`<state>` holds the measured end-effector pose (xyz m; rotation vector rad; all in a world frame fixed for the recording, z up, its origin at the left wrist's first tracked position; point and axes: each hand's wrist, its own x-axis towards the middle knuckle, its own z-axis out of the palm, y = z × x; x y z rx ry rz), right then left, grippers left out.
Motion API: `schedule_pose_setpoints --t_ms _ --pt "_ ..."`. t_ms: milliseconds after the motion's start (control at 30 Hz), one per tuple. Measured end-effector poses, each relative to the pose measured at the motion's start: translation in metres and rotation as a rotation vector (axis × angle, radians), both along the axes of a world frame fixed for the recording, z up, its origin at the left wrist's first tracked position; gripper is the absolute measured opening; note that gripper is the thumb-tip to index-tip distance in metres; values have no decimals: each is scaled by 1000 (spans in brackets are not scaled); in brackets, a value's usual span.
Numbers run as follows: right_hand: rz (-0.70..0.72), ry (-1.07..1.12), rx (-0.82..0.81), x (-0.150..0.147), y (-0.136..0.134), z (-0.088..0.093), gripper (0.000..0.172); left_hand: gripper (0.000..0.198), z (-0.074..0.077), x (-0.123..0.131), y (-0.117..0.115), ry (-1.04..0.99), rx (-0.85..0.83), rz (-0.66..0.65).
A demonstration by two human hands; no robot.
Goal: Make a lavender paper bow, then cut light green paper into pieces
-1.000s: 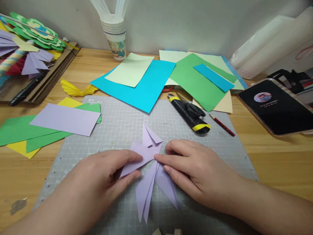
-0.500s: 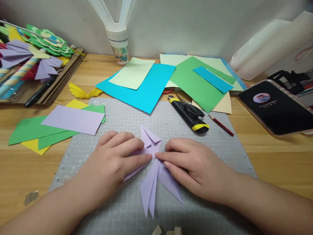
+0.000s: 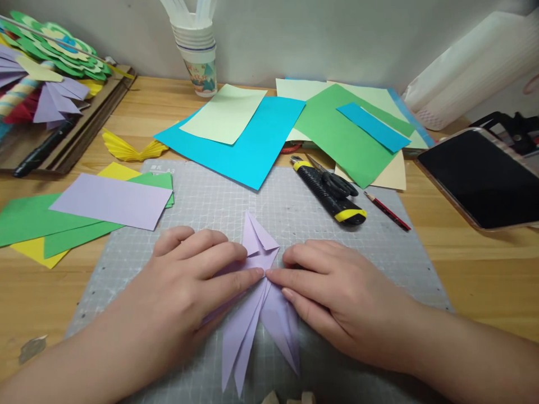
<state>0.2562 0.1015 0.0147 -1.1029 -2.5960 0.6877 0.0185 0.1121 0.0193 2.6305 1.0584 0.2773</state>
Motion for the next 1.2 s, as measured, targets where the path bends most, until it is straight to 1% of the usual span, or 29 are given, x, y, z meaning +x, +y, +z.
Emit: schedule_pose_setpoints --t_ms 133,300,400,500,667,767,933,1067,1133,1200 --pt "4 -24 20 0 0 0 29 33 -1 0 1 -41 28 31" --pt "10 -38 10 -1 -1 -1 32 30 -4 -2 3 -72 61 2" --pt "11 -67 -18 -2 -1 -1 31 29 -4 -2 4 -60 46 -25" --pt "7 -66 -40 -2 -1 0 30 24 -4 -1 6 -44 5 -28" --pt "2 -1 -55 0 1 0 32 18 -7 6 10 -110 -62 63" --pt "0 34 -42 0 2 0 32 16 -11 9 12 -150 -88 150" --pt "-7 36 -19 -1 2 -1 30 18 -15 11 11 -138 -155 295" --pt "-48 71 -3 0 1 -2 28 20 -15 13 10 -119 -173 333" --pt "-79 111 42 0 -1 -1 29 21 -14 14 10 -117 -179 334" --pt "-73 124 102 1 -2 -1 28 21 -15 15 11 -122 -179 336"
